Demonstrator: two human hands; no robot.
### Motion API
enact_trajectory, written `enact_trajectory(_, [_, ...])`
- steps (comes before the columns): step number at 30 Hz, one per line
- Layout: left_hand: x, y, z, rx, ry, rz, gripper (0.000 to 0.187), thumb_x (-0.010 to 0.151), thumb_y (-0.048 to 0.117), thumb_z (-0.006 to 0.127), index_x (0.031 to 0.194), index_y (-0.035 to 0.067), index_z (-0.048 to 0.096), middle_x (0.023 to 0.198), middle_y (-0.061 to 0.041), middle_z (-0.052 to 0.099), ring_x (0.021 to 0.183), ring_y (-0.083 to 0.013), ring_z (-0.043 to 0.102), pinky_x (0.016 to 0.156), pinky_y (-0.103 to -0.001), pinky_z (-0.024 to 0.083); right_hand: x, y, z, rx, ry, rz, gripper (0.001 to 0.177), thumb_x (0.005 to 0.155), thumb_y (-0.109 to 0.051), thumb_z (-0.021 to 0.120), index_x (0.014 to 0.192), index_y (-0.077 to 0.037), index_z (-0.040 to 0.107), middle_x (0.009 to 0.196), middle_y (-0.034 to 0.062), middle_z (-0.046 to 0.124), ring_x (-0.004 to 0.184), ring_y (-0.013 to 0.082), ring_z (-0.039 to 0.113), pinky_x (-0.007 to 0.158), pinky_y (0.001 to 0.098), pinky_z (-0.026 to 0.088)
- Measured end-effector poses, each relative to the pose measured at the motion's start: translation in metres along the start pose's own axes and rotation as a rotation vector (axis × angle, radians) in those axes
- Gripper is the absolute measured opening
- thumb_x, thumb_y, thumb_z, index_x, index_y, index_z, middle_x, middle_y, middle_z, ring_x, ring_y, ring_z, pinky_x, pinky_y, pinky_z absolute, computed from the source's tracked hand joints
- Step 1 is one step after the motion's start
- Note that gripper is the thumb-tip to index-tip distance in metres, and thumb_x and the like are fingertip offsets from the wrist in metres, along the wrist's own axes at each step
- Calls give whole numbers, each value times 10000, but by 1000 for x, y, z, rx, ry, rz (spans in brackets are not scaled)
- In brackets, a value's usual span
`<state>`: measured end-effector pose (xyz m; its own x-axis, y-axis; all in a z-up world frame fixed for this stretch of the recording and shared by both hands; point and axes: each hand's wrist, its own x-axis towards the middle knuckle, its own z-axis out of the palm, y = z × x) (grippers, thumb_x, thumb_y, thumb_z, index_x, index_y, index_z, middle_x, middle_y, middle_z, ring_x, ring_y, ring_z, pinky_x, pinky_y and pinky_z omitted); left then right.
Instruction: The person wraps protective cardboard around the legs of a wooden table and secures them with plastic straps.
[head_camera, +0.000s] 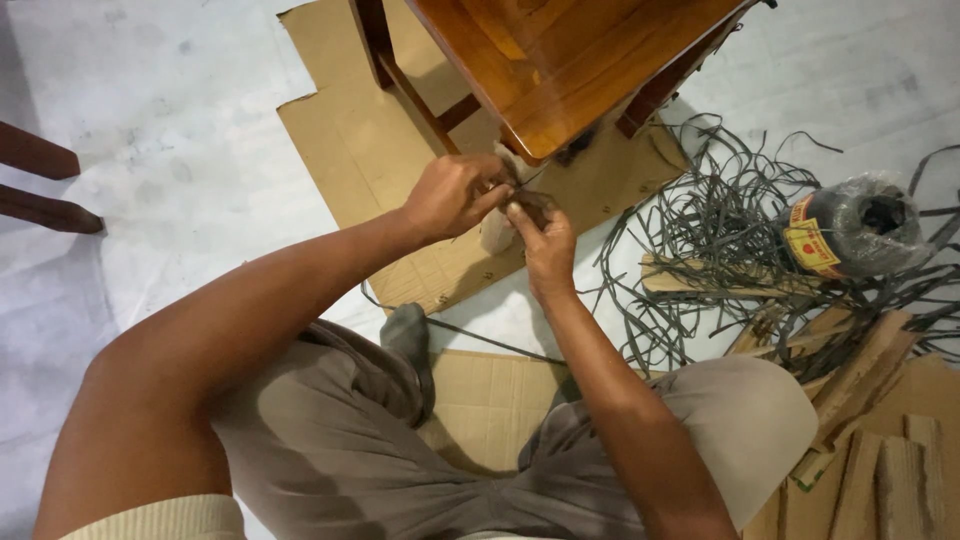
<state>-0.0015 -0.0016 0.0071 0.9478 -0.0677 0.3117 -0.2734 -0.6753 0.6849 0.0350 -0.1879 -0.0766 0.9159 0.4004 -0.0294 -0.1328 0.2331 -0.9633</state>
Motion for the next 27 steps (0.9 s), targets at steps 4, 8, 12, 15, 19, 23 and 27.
enact_trajectory(4, [0,-6,3,61,32,105,144,928,180,723,1023,71,712,917,-152,713,793,-344,698,682,-443,542,0,5,-3,-134,24,-89,164,1005,-126,709,1122,-13,688,1043,47,755,944,99,692,880,258,549])
enact_trajectory(8, [-1,-9,6,106,53,136,148,929,158,718,1040,62,698,922,-152,688,854,-359,677,732,-455,544,0,0,-3,-241,82,-46,152,978,-109,715,1086,-4,702,986,42,764,901,95,702,820,255,548])
enact_trajectory(12, [2,-7,2,82,136,196,100,957,134,695,1023,61,677,983,-132,707,956,-366,680,792,-454,549,-2,-3,-7,-360,127,-70,103,980,-67,703,1053,5,715,959,37,770,877,92,699,807,249,562])
enact_trajectory(15, [3,-4,0,122,107,141,140,943,147,705,1019,34,673,966,-159,690,919,-371,663,775,-463,538,-4,-6,-5,-370,135,-14,77,975,-45,685,1030,1,712,920,42,765,810,98,665,752,249,535])
enact_trajectory(19, [3,-4,1,124,119,144,137,932,150,706,999,34,678,958,-157,692,924,-382,661,763,-469,534,-3,5,-7,-384,123,-51,54,961,-27,681,1007,0,688,894,42,742,791,97,632,742,249,518])
enact_trajectory(23, [4,-4,2,142,122,115,143,935,165,710,978,33,672,925,-160,675,902,-383,657,751,-476,530,-7,9,-6,-461,87,-132,87,993,-87,690,1009,-1,690,848,57,732,745,104,650,704,267,528])
enact_trajectory(27, [3,2,0,107,137,104,125,929,158,706,979,46,681,904,-157,666,894,-381,652,747,-480,526,-17,7,2,-624,85,-285,179,1019,-167,667,1007,10,680,807,89,726,698,140,701,663,300,548])
